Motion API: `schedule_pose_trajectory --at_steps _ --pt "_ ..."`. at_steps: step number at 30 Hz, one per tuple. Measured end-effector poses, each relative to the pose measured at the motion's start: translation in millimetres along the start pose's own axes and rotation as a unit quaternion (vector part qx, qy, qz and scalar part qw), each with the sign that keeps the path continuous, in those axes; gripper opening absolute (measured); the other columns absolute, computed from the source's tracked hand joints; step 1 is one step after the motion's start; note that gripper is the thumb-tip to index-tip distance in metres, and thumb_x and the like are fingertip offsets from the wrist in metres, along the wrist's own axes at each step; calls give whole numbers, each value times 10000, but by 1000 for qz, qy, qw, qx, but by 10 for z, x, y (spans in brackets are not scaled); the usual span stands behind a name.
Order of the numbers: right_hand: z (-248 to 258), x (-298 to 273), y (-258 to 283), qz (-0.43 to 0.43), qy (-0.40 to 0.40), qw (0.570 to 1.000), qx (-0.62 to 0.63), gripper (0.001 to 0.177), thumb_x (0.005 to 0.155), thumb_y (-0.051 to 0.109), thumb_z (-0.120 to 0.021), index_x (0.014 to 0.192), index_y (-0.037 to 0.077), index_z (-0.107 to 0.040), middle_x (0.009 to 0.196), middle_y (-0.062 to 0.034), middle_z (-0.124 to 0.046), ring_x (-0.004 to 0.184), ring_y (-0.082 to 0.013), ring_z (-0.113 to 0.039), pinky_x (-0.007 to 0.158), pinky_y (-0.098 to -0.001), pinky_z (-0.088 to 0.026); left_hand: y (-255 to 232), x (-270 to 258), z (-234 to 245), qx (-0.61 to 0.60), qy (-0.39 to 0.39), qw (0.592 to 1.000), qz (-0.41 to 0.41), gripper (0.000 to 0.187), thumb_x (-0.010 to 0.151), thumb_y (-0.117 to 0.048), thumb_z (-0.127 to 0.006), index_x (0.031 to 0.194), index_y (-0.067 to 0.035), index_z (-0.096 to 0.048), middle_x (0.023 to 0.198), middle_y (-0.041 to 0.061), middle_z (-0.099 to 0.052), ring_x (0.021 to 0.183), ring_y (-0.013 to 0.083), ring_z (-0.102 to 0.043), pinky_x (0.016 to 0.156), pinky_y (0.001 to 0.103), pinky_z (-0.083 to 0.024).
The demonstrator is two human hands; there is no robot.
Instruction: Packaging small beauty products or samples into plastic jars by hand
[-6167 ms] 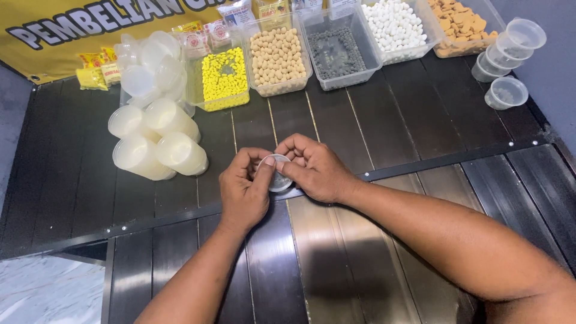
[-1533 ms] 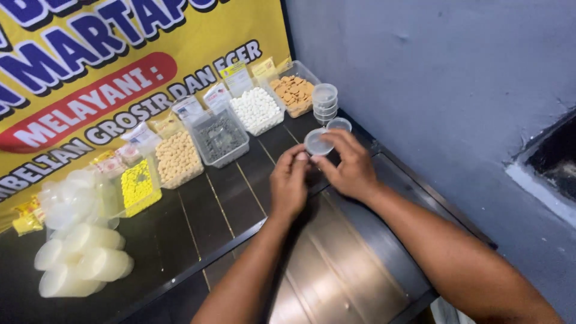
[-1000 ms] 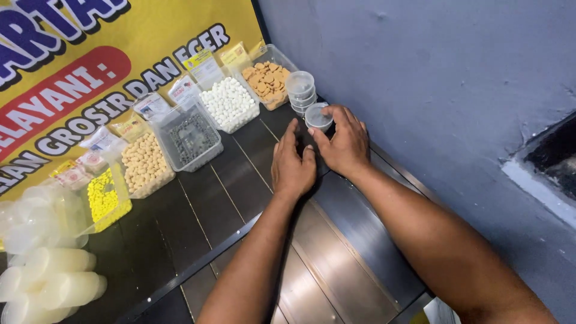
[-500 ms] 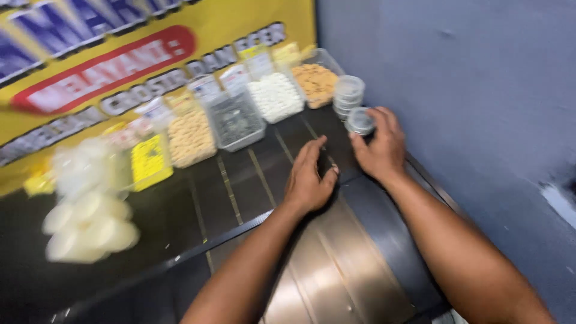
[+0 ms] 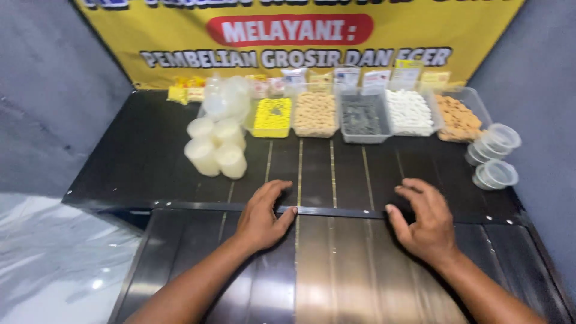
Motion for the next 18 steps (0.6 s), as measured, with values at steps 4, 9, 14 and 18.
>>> schedule_pose_trajectory --at_steps 4,9,14,18 --pt "-423 339 707 30 43 996 72 300 830 240 -799 1111 151 -743 1135 -33 -723 1061 -263 -725 950 -402 -551 389 -17 0 -42 -66 996 47 471 789 -144 -818 1238 -60 -702 1162 177 -724 959 374 -731 736 406 -629" --pt "-807 1058 1958 172 68 972 147 275 940 246 -721 1165 87 -725 1077 -109 -736 991 -315 -743 801 -415 -600 297 -33 52 7 -58 998 14 291 843 -124 -708 1126 -58 -705 1017 189 -706 920 435 -699 761 462 -621" --pt "-1509 1463 2428 224 154 959 82 313 904 201 -741 1162 36 -675 1139 -150 -672 926 -361 -725 740 -444 -595 141 8 256 12 -6 998 67 229 827 -160 -686 1017 -36 -720 925 198 -714 859 441 -704 719 465 -608" --pt "-2101 1549 2338 220 218 951 -8 191 838 161 -761 989 68 -689 955 -75 -613 679 -320 -679 567 -409 -549 65 93 404 18 47 991 124 225 808 -206 -659 877 -8 -740 807 209 -723 780 449 -711 666 470 -591"
Point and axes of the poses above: each hand's wrist, its own x-axis towards the middle knuckle, its own z-axis out of the back of the hand, y = z × x, the point moved 5 cm from there along x, towards the middle knuckle
